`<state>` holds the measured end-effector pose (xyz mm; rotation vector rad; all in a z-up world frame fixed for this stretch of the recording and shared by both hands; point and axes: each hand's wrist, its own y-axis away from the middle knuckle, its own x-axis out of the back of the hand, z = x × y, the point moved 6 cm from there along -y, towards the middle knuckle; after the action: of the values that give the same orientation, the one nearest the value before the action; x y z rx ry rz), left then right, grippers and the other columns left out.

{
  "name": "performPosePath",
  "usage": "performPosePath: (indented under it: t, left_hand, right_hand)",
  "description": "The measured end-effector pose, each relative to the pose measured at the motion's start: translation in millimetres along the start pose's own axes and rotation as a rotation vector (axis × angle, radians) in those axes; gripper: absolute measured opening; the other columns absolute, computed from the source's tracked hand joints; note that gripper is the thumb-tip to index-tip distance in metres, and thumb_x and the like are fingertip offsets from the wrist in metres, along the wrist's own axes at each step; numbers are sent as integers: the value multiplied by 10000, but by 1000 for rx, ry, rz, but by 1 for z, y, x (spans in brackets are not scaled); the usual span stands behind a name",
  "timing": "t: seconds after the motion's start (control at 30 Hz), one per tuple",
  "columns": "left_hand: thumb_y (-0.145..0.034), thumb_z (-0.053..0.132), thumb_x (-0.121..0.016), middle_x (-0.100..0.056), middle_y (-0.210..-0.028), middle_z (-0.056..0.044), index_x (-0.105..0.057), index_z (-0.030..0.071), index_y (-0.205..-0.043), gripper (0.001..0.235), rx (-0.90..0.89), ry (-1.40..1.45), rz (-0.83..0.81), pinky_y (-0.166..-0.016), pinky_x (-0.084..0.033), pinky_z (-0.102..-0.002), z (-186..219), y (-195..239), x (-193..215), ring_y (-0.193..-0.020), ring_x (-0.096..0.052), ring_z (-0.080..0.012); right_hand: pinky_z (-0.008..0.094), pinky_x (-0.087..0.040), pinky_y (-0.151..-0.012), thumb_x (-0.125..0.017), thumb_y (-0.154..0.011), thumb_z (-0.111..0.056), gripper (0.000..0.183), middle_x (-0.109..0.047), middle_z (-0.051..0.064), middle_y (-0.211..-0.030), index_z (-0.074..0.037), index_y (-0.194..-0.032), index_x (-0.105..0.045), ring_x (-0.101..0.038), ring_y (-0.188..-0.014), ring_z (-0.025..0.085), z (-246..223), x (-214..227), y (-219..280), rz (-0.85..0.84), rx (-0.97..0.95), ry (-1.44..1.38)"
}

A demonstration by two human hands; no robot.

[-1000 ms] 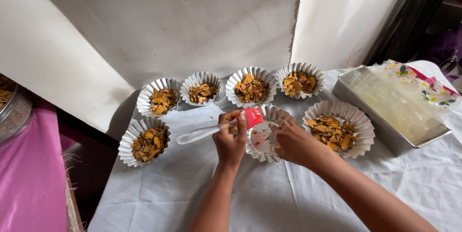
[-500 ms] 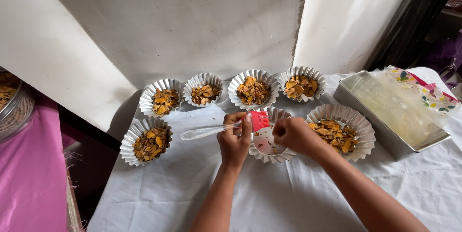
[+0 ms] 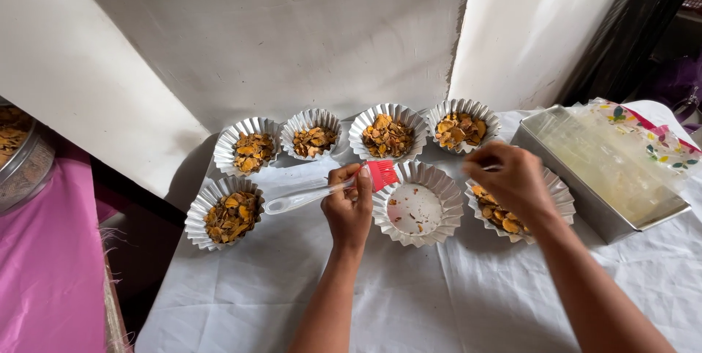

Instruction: Brushing snacks in paper cups with a liquid and then packaging them into small plastic bags.

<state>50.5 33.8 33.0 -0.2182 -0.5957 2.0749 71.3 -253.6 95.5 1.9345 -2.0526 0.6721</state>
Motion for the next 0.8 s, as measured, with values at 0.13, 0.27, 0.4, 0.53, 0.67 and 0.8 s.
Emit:
performPosePath:
  t: [0.13, 0.27, 0.4, 0.53, 0.67, 0.8]
  left_hand:
    - [-965, 392, -603, -781, -857, -38, -677, 120, -1068, 300, 17, -81, -74, -577, -565, -291, 17, 3, -1, -723, -790, -192]
    - [-964, 376, -615, -774, -869, -23, -681, 119, -1054, 279, -11, -97, -63, -602, -567, -295, 17, 1, -3, -693, -767, -175]
    - [-965, 362, -616, -767, -898, -28, -679, 107, -1059, 279, 7, -85, -63, -600, -575, -302, 19, 1, -1, -696, -750, -185]
    - [-970, 357, -615, -765, -922, -21, -687, 116, -1066, 269, -35, -84, -49, -631, -597, -294, 17, 2, -2, -764, -767, -191]
    - [-966, 327, -620, -753, -928, -20, -691, 94, -1062, 262, -59, -61, -42, -661, -617, -292, 21, 1, -3, -762, -746, -172]
    - [-978, 324, -617, -756, -923, -35, -684, 90, -1063, 258, -93, -42, -66, -625, -616, -275, 26, 2, -3, -792, -768, -177]
  right_hand:
    - [405, -525, -881, -625, -951, -290, 253, -780, 32, -1084, -137, -1065, -792, -711, -988, 289, 27, 13, 7, -106, -103, 668]
    - [401, -605, -963, -596, -993, -295, 274, -748, 110, -1168, -98, -1127, -732, -731, -1017, 258, 1, -36, 34, -284, 275, 591]
    - [504, -404, -1066, -764, -898, -548, 584, -630, 145, -1296, -191, -1342, -635, -503, -1279, 320, 14, -99, 87, -639, 524, 681]
    - [441, -448, -827, -576, -1028, -271, 188, -678, 61, -807, -164, -914, -680, -613, -777, 302, 18, -92, 118, -499, 742, 661]
    - [449, -479, -734, -616, -1005, -269, 94, -648, 45, -881, -211, -959, -674, -626, -779, 283, 72, -66, 171, -687, 705, 574]
    - [412, -584, -790, -640, -1009, -353, 197, -719, -35, -1138, -258, -1165, -714, -692, -932, 215, 199, -21, 229, -582, 717, 604]
